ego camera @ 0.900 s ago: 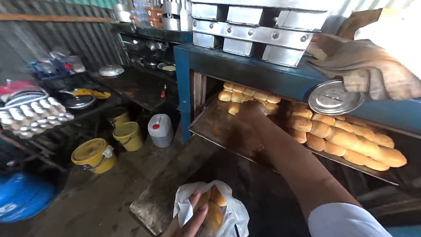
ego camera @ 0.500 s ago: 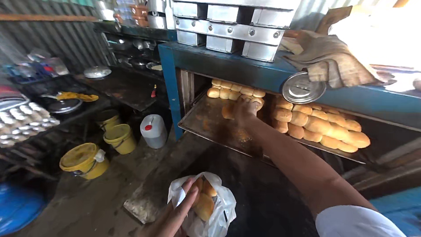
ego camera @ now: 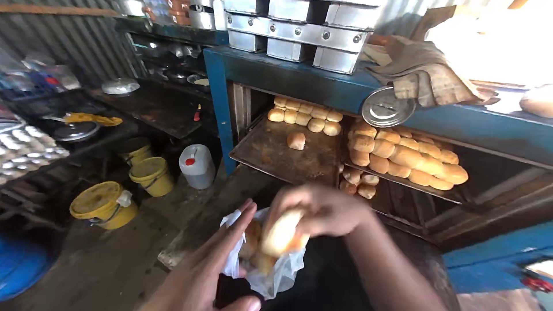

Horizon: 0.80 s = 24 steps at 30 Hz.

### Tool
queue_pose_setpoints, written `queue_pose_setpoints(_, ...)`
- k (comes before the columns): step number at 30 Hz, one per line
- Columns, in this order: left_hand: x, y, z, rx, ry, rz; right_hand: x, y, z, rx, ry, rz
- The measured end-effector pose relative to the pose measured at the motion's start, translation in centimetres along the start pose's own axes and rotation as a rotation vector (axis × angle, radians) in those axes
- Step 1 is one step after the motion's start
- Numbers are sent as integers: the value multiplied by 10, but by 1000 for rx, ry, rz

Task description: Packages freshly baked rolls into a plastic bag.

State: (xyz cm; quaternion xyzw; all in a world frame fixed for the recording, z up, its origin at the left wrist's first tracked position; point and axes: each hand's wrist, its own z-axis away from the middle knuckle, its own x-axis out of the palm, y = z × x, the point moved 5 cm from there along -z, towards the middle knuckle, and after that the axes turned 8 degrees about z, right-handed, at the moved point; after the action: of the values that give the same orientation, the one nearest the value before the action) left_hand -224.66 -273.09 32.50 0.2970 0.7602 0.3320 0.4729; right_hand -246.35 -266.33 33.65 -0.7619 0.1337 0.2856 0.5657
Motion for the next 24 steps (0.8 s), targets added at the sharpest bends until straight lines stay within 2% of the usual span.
queue_pose_setpoints(1,-4,4,-3,17,-10,-4,30,4,-13,-51,-102,-83)
queue_pose_setpoints(2,-8,6,-4,13,-26,-13,51,10,-24,-11,-173,-73)
queue_pose_setpoints(4,-14,4,-1,-54,-49,-42,51,15,-35,109,-189,61)
queue_pose_setpoints(6,-19,-5,3,-127,-45,-10,11,10,-35,159,-79,151)
queue_pose_setpoints(8,-19,-10,7,-156,-25,19,-40,21,-38,397,59,361)
queue_pose_setpoints(10,-18,-10,8,-141,-21,46,-90,66,-50,689,210,631)
queue_pose_setpoints(12,-20,-8,6,-106,-7,87,-148,111,-58,872,375,837)
queue_pose_setpoints(14,-22,-4,5,-89,-1,125,-200,153,-56,992,504,888)
queue_pose_setpoints(16,-23,-4,3,-112,5,159,-229,184,-54,914,713,775)
queue_pose_setpoints(18,-23,-4,0,-147,17,141,-227,151,-64,920,728,492)
queue_pose_setpoints(21,-24,-4,0,-163,25,105,-201,116,-64,798,873,145)
queue_pose_setpoints(23,-25,-7,2,-158,31,101,-196,115,-56,720,953,45)
queue_pose_setpoints(24,-26,-8,2,-152,26,108,-198,115,-54,742,957,44)
